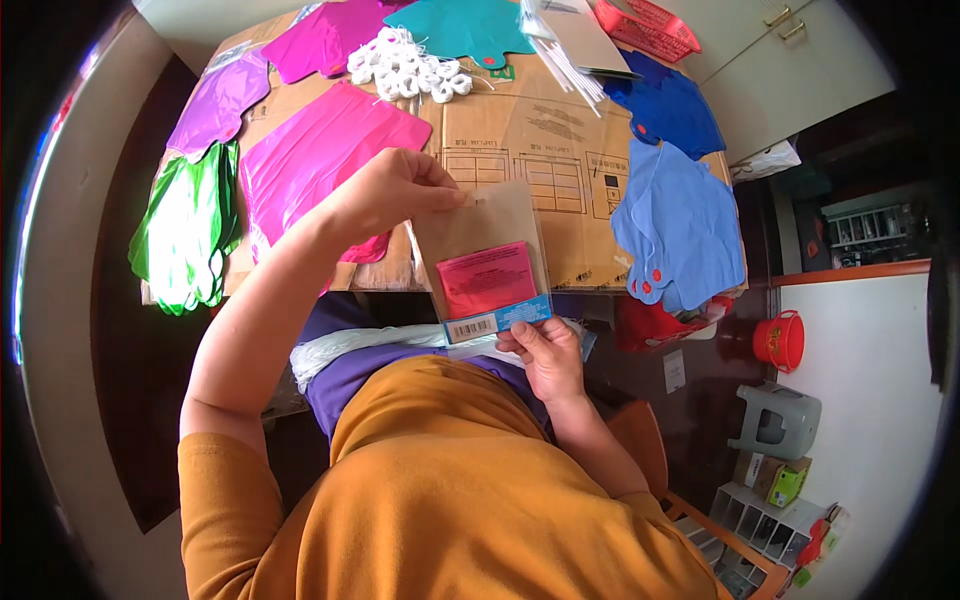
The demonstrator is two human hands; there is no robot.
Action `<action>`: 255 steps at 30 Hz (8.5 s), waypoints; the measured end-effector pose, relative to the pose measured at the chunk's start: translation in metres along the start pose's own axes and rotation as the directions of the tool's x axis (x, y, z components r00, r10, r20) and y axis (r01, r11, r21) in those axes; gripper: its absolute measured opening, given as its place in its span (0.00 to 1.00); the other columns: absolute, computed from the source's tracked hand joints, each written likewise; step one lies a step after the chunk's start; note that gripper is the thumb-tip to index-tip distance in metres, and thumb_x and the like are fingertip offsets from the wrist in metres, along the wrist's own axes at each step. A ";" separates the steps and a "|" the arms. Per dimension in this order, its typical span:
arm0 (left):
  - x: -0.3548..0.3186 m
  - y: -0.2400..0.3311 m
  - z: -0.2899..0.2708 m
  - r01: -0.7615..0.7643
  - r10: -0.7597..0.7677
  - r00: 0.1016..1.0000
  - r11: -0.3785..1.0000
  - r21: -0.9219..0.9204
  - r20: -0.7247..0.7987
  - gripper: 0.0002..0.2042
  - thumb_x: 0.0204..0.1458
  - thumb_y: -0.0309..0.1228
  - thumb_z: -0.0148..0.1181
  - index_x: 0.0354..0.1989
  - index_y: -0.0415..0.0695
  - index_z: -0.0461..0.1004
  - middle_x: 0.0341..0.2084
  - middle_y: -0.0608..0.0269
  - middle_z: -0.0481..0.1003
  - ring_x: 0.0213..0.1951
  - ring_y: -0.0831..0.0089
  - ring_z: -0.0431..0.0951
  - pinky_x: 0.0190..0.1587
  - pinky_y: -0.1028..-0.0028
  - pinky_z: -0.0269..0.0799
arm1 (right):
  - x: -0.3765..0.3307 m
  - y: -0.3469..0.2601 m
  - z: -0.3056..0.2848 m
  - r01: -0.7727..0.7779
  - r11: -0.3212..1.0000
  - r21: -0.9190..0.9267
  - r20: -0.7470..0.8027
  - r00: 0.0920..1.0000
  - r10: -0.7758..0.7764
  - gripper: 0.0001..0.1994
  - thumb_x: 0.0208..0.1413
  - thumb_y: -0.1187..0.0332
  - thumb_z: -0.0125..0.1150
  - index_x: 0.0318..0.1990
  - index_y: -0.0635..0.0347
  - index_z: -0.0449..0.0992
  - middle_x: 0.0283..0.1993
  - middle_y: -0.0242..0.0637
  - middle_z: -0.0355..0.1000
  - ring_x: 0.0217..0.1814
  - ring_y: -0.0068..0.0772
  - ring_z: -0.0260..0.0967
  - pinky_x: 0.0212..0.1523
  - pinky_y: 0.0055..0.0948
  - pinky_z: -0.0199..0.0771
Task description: Folding several colorful plastic sheets together and inserting them into a cardboard retail display package.
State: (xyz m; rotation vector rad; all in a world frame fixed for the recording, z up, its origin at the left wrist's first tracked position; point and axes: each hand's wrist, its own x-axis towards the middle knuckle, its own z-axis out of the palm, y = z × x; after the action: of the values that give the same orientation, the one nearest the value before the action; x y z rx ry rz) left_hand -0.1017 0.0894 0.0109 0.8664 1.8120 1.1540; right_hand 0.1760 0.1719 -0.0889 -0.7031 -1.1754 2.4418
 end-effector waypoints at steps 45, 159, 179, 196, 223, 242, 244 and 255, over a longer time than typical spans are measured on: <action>-0.005 0.016 0.011 -0.009 0.027 0.998 0.953 0.304 -0.054 0.10 0.48 0.32 0.64 0.30 0.36 0.80 0.23 0.62 0.79 0.27 0.79 0.76 0.32 0.75 0.73 | -0.011 0.008 -0.008 -0.062 0.992 0.109 0.027 0.998 0.060 0.05 0.58 0.72 0.61 0.39 0.61 0.77 0.39 0.34 0.76 0.39 0.25 0.73 0.44 0.27 0.75; -0.038 -0.029 0.061 -0.541 0.766 0.643 0.452 0.710 0.002 0.15 0.41 0.31 0.70 0.37 0.41 0.74 0.42 0.53 0.72 0.57 0.47 0.68 0.61 0.47 0.59 | 0.193 -0.191 0.002 -0.070 -0.066 -0.995 -0.047 0.950 -0.308 0.17 0.44 0.56 0.70 0.29 0.63 0.78 0.31 0.46 0.77 0.37 0.45 0.76 0.40 0.37 0.74; -0.018 -0.026 0.053 -0.577 0.761 0.647 0.440 0.688 0.056 0.14 0.43 0.35 0.68 0.33 0.39 0.74 0.40 0.54 0.72 0.56 0.52 0.70 0.60 0.44 0.60 | 0.531 -0.288 0.057 -0.152 0.337 -0.929 -0.257 0.921 -0.293 0.09 0.51 0.65 0.66 0.26 0.60 0.78 0.22 0.33 0.75 0.21 0.24 0.69 0.20 0.29 0.65; -0.022 -0.023 0.056 -0.549 0.759 0.651 0.449 0.705 0.024 0.16 0.40 0.31 0.70 0.37 0.37 0.75 0.42 0.51 0.73 0.53 0.50 0.73 0.61 0.47 0.61 | 0.262 -0.229 0.024 0.193 -0.497 -0.846 0.374 0.879 -0.295 0.08 0.46 0.67 0.64 0.27 0.63 0.78 0.30 0.45 0.76 0.31 0.47 0.75 0.35 0.39 0.75; -0.031 -0.032 0.069 -0.598 0.838 0.538 0.300 0.743 0.094 0.11 0.44 0.21 0.65 0.36 0.38 0.74 0.40 0.55 0.75 0.50 0.58 0.76 0.56 0.58 0.71 | 0.008 -0.102 -0.005 0.503 -0.148 -0.851 0.504 0.707 -0.496 0.08 0.46 0.80 0.64 0.35 0.63 0.74 0.28 0.41 0.72 0.29 0.43 0.72 0.29 0.35 0.72; -0.025 -0.038 0.061 -0.687 0.842 0.506 0.261 0.678 0.188 0.10 0.44 0.22 0.67 0.36 0.38 0.75 0.38 0.56 0.75 0.50 0.56 0.76 0.56 0.57 0.70 | 0.079 -0.137 0.060 0.167 -0.151 -0.974 0.181 0.980 -0.085 0.09 0.43 0.67 0.62 0.30 0.60 0.73 0.30 0.46 0.76 0.36 0.50 0.75 0.39 0.43 0.73; -0.022 -0.040 0.060 -0.693 0.844 0.501 0.257 0.674 0.193 0.11 0.43 0.22 0.67 0.36 0.38 0.75 0.38 0.56 0.75 0.50 0.55 0.76 0.56 0.57 0.70 | 0.086 -0.131 0.058 0.097 -0.186 -0.978 0.115 0.989 -0.088 0.09 0.43 0.67 0.62 0.30 0.61 0.72 0.30 0.45 0.76 0.36 0.50 0.75 0.39 0.43 0.73; -0.023 -0.029 0.059 -0.761 0.784 0.584 0.437 0.479 0.212 0.15 0.43 0.19 0.62 0.42 0.36 0.76 0.45 0.49 0.74 0.55 0.51 0.72 0.60 0.54 0.64 | 0.036 -0.101 0.012 0.516 -0.117 -0.848 0.515 0.754 -0.407 0.07 0.44 0.77 0.67 0.33 0.61 0.77 0.30 0.35 0.69 0.33 0.40 0.70 0.35 0.36 0.71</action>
State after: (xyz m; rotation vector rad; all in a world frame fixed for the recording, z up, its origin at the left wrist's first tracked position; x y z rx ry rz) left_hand -0.0426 0.0823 -0.0256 2.2167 1.8052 1.1831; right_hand 0.1484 0.2427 -0.0121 -0.2668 -2.5737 0.6797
